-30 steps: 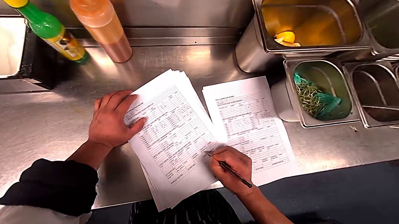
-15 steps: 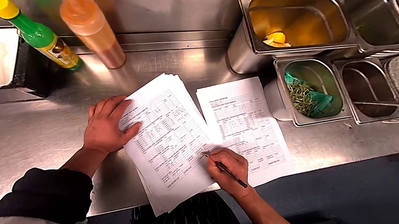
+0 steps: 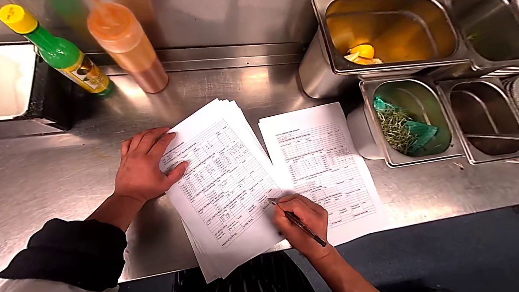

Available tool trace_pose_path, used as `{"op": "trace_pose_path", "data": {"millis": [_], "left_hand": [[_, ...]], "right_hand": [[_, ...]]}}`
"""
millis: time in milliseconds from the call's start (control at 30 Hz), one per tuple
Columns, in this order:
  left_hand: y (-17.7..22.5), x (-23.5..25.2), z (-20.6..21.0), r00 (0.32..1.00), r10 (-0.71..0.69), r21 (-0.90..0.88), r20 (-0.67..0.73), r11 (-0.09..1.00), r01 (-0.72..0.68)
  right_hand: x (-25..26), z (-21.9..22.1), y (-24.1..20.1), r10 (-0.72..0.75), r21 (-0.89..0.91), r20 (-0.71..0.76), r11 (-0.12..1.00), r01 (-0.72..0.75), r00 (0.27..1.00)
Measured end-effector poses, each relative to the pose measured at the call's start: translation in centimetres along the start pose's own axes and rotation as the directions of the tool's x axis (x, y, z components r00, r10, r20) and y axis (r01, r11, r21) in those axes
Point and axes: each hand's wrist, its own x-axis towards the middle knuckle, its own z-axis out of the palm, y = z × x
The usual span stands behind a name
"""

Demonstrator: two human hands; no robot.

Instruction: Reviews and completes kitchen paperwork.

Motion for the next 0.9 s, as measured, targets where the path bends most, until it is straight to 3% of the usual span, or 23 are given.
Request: {"op": "trace_pose_path", "data": {"millis": [200, 367, 433, 533, 900], "left_hand": [[0.0, -0.1, 0.1, 1.000, -0.006, 0.008, -0.006, 1.000, 0.006], [0.0, 0.0, 0.1, 1.000, -0.002, 0.005, -0.026, 1.000, 0.002], [0.1, 0.0, 0.1, 1.000, -0.007, 0.002, -0.028, 1.000, 0.007], [0.2, 0.0, 0.0, 1.000, -0.013, 0.003, -0.024, 1.000, 0.013], [0.2, -0.1, -0.1, 0.999, -0.030, -0.021, -0.018, 0.999, 0.029]], "right_hand": [[-0.1, -0.4, 0.2, 0.011, 0.084, 0.012, 0.996, -0.011, 1.000], [0.1, -0.5, 0.1, 0.167, 0.227, -0.145, 0.965, -0.131, 0.975], [0.7, -0.2, -0.2, 0.198, 0.143, -0.176, 0.974, -0.174, 0.964], [1.7, -0.2, -0.6, 0.193, -0.082, -0.097, 0.976, -0.201, 0.976], [2.3, -0.4, -0.8, 0.114, -0.203, 0.025, 0.973, -0.107, 0.993]]}}
